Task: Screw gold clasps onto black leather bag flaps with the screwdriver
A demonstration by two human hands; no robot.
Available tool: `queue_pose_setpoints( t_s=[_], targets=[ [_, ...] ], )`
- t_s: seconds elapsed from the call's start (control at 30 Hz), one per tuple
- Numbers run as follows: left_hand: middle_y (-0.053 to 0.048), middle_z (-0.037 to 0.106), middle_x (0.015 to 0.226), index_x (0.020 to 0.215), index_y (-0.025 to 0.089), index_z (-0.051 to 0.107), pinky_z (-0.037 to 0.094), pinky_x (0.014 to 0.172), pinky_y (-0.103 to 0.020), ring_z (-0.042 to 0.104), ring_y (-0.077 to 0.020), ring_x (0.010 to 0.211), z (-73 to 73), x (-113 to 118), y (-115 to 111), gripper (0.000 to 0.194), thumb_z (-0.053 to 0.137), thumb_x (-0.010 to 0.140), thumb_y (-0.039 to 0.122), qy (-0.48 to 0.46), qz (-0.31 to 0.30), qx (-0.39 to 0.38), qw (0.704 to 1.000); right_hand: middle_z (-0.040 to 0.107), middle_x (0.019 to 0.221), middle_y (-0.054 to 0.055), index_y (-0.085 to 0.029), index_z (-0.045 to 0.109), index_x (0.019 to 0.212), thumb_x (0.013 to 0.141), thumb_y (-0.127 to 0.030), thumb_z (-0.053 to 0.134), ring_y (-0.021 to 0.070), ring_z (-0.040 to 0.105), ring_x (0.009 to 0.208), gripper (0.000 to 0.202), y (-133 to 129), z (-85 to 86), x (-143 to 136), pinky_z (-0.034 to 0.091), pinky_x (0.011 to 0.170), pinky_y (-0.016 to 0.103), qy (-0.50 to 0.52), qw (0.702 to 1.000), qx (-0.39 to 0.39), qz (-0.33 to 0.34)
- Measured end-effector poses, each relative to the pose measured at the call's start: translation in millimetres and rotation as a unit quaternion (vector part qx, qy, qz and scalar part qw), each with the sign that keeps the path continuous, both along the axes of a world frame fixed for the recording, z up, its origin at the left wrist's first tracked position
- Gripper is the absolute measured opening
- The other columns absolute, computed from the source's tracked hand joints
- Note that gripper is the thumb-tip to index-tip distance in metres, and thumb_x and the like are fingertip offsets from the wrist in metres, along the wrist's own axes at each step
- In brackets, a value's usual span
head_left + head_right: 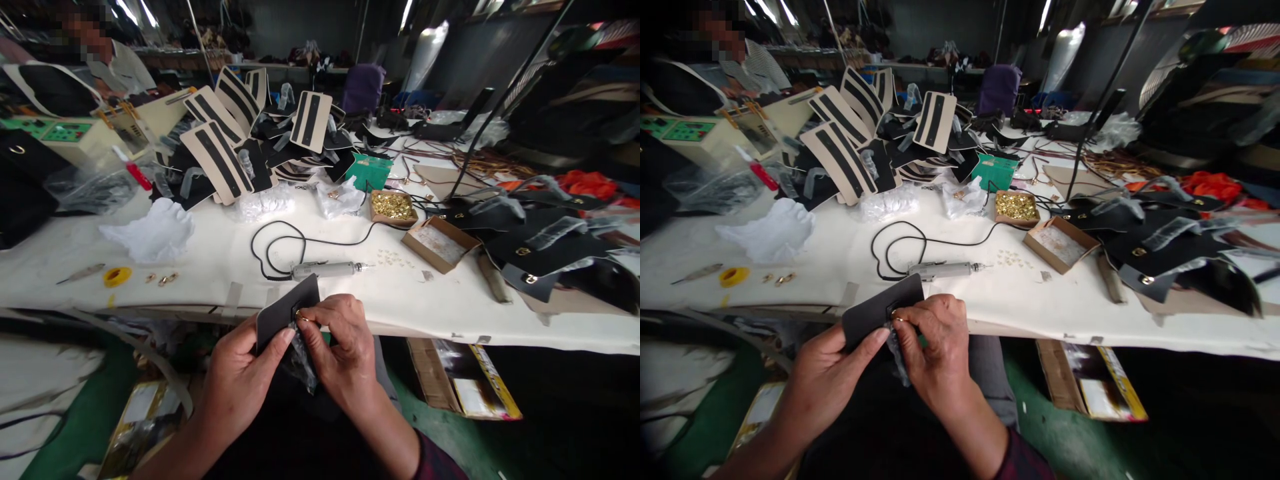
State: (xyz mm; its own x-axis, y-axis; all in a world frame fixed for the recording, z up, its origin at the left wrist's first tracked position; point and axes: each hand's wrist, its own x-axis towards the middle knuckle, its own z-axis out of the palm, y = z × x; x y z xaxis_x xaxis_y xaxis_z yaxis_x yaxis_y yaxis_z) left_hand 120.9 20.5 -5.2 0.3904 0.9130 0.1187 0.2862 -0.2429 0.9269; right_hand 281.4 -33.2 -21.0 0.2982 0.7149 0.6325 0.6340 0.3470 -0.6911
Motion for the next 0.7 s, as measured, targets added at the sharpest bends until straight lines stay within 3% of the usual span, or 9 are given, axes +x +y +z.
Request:
queue_pose_setpoints(
  t_s=[0.23,0.43,0.7],
  targets=[
    [-0.004,0.08,0.117,0.12,0.024,0.078,0.06,0.089,-0.028,0.076,-0.0219,0.101,-17.9,-3,-6,0.026,0.068,0.099,0.034,0.008,-0.004,0.04,0.999,0.075,0.088,0.003,-0.022,0.075,0.107,0.095,-0.012,0.071,0.0193,0.063,0.084,0.017,-3,-1.5,-5,0.041,0.078,0.039,-0.045,0.997,-0.018,-0.052],
    [-0.004,0.078,0.123,0.124,0.026,0.075,0.059,0.094,-0.029,0.075,-0.0219,0.109,-27.5,-7,-15,0.027,0.066,0.099,0.03,0.012,-0.005,0.085,0.996,0.077,0.092,0.003,-0.023,0.076,0.111,0.096,-0.013,0.07,0.0199,0.065,0.087,0.019,-7,0.6,-12,0.042,0.08,0.04,-0.017,0.998,-0.04,-0.038],
    [-0.001,0.079,0.113,0.119,0.027,0.074,0.06,0.091,-0.025,0.076,-0.0182,0.1,-17.8,-18,-14,0.023,0.067,0.098,0.026,0.04,0.025,0.204,0.978,0.073,0.102,0.004,-0.031,0.074,0.128,0.102,-0.017,0.061,0.0202,0.065,0.096,0.033,-17,2.7,-25,0.047,0.086,0.041,0.102,0.99,-0.085,0.047]
  ],
)
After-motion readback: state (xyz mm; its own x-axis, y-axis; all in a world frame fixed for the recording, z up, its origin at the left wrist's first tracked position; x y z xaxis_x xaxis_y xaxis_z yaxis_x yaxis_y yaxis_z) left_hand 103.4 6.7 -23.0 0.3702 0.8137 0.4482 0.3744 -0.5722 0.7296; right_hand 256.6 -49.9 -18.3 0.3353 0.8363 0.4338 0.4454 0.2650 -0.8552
